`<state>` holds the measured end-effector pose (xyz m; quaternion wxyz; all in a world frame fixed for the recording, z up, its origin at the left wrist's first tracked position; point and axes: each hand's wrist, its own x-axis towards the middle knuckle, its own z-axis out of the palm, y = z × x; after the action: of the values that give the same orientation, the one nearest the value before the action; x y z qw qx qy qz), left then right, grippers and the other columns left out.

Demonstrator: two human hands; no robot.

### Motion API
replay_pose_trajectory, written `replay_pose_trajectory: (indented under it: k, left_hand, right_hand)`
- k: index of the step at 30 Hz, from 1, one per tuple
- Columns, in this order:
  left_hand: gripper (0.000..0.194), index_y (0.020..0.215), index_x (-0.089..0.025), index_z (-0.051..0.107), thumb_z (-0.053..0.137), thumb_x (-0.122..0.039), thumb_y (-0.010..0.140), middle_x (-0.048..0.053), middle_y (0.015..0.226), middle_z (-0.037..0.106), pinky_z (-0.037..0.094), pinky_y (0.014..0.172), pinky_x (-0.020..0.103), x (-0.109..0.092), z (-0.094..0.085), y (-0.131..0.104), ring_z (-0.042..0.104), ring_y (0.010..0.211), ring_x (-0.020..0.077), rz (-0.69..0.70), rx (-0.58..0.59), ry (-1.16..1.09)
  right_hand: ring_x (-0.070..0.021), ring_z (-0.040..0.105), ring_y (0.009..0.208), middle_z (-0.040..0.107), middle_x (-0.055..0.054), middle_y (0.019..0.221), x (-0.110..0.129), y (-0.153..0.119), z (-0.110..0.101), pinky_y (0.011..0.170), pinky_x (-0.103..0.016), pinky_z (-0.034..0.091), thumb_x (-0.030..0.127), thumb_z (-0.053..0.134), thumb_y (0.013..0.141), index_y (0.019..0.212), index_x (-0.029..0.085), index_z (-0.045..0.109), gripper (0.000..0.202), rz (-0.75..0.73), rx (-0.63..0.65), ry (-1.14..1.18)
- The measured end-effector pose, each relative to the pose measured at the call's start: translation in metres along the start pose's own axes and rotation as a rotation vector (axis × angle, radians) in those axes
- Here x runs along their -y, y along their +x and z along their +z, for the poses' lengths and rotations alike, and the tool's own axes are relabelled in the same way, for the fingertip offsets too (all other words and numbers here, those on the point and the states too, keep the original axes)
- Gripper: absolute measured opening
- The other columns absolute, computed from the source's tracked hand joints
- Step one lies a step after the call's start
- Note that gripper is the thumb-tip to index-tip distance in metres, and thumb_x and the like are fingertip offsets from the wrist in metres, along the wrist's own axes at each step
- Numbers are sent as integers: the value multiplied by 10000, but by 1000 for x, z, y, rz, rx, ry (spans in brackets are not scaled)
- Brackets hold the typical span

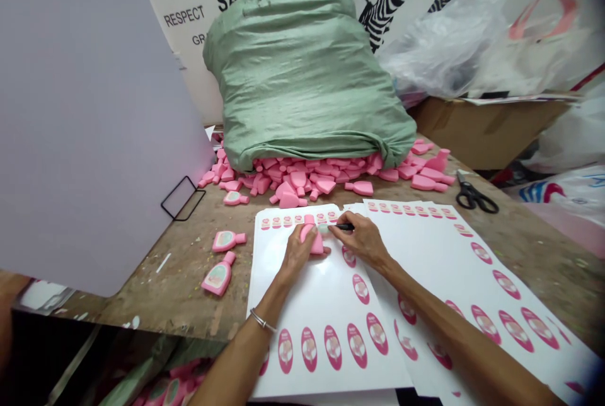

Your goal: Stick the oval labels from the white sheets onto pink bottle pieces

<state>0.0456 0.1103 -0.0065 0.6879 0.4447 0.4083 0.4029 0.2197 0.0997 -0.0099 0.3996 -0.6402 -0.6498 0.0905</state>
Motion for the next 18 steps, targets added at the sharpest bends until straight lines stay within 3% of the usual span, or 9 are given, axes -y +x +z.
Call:
replay_pose_trajectory:
  k: [3,5,11,18]
  left_hand:
    - [495,1044,-156,524,643,-533,746,50,871,589,575,611,310,-5,1,-6,652,625,143,9,1,-59]
    - [512,1026,-137,542,566,-586,781,64,846,606,576,613,332,-9,4,-12,649,629,158,-5,16,-135]
    - [529,977,-111,619,434,-591,852,104,857,678,572,673,393,-22,11,-33,661,660,196,-41,66,-321]
    - [527,923,-112,636,407,-583,868,93,814,676,568,685,416,-32,9,-44,664,681,212,-24,82,-317]
  right_hand:
    - [-146,538,633,588,-5,676,8,-3,-14,610,-268,418,498,578,785,721,191,557,315,157,-85,299]
    - [-144,535,626,596,-5,672,19,-9,-21,594,-266,418,512,585,784,778,178,613,335,188,-57,380]
    - [-220,629,803,711,-47,857,58,-31,-26,730,-337,490,497,605,780,901,185,721,355,181,121,489]
    - [-225,653,774,729,-38,842,69,-38,-19,730,-346,515,478,626,768,880,198,737,321,172,98,501]
